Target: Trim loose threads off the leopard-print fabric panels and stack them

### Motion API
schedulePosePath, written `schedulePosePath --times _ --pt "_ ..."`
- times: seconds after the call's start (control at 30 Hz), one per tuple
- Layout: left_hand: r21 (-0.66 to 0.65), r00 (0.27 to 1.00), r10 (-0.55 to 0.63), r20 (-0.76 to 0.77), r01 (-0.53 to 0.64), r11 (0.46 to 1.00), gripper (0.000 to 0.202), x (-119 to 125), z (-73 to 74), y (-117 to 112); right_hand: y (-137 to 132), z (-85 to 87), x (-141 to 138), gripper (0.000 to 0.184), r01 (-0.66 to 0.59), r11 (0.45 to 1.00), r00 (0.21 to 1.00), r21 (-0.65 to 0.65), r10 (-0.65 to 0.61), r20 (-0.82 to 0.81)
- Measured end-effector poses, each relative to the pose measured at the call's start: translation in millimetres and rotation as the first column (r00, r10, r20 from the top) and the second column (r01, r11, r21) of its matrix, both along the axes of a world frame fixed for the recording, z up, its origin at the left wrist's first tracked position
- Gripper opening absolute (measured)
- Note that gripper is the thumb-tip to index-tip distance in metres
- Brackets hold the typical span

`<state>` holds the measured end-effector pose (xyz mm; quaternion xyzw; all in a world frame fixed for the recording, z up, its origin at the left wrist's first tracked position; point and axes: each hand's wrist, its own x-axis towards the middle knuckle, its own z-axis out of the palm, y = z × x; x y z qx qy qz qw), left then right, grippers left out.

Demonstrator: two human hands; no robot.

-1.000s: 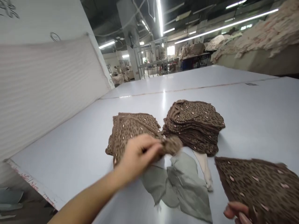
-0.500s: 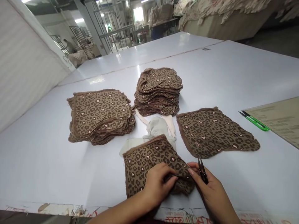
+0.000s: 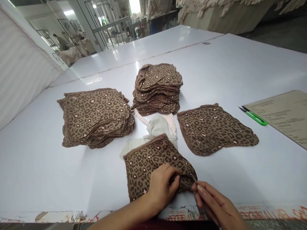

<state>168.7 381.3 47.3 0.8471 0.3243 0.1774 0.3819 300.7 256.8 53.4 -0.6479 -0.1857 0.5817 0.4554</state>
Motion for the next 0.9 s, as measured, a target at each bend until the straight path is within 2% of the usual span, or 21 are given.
schedulePosePath --times 0.13,0.27,0.57,0.77,0.9 --pt "-0.004 1.000 0.015 0.000 -0.015 1.000 0.008 2 -2.2 -2 4 -9.6 -9 0.049 -0.073 0.997 0.996 -0.019 0.072 -0.054" --pt "-0.047 0.999 0.051 0.018 -0.050 0.998 0.009 3 -3.1 -3 12 -16.1 -5 0.055 -0.121 0.993 0.985 -0.010 0.119 -0.123" --pt "-0.155 0.990 0.140 -0.002 -0.139 0.978 0.011 8 -4.2 -4 16 -6.0 -2 0.059 -0.196 0.979 0.968 -0.049 0.185 -0.169" --pt "-0.192 0.989 0.150 -0.005 -0.148 0.970 0.011 8 -3.4 -3 16 -14.9 -5 0.052 -0.154 0.986 0.974 -0.069 0.140 -0.180" --pt "-0.175 0.990 0.139 -0.016 -0.139 0.975 0.009 8 -1.8 -3 18 -13.7 -5 0.052 -0.135 0.989 0.969 -0.066 0.118 -0.218"
